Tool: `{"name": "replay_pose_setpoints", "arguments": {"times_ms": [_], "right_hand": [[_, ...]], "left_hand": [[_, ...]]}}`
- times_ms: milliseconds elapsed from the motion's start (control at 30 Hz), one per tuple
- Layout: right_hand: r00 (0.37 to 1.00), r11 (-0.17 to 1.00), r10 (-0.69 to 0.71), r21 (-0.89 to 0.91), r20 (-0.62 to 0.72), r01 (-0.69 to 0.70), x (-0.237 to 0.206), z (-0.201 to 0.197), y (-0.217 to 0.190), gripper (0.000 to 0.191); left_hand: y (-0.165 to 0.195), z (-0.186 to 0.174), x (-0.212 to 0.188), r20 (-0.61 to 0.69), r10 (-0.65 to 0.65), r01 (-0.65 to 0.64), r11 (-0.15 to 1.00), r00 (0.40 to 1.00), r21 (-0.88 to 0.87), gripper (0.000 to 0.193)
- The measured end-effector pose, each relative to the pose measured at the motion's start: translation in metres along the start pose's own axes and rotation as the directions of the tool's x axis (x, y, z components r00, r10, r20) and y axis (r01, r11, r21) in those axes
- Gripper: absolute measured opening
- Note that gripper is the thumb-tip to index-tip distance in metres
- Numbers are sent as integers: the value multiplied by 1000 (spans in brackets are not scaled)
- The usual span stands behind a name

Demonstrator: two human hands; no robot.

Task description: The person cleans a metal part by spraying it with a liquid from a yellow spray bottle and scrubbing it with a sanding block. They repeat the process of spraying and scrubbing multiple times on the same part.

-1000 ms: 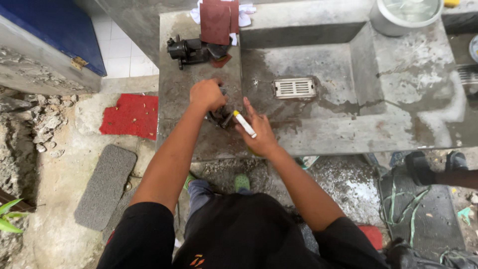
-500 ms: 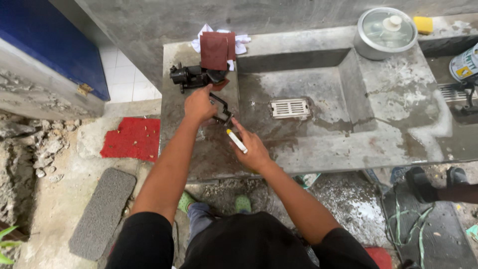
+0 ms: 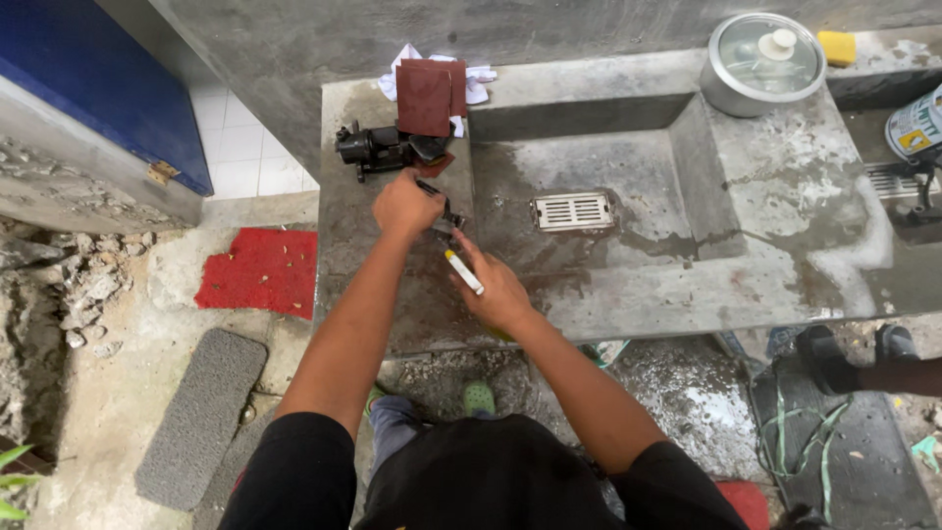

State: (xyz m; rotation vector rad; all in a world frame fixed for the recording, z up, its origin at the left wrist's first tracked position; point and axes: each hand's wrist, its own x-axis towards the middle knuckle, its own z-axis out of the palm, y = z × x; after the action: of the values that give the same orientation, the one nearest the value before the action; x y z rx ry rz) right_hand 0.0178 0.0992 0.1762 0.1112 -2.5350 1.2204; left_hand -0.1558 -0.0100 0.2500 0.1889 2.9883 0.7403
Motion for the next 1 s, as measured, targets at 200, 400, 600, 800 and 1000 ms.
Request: {"name": "replay_pose_setpoints", "arguments": {"times_ms": [200,400,600,800,1000], "right_hand": [[990,992,118,41,77,-122,3,-12,-4,79],[992,985,-111,129,-51,117,-8,-7,6,77],[997,997,-4,78,-78,10,-5,-1,8,76],[995,995,99,11,-12,-99,4,3,6,79],[995,998,60,24,-75,-59,9,6,7,83]], "left_hand": [[-4,0,6,-9,29,-29,1000,1000,-10,63],[-17,5,0,-96,83,-100,977,992,-187,50],[-17,3,0,-142,0,-13,996,990,-92,61],[-15,0,-1,-69,-118,113,991,991,-76,55],[-15,-1,-4,-56,-130,127,990,990,-60,55]]}}
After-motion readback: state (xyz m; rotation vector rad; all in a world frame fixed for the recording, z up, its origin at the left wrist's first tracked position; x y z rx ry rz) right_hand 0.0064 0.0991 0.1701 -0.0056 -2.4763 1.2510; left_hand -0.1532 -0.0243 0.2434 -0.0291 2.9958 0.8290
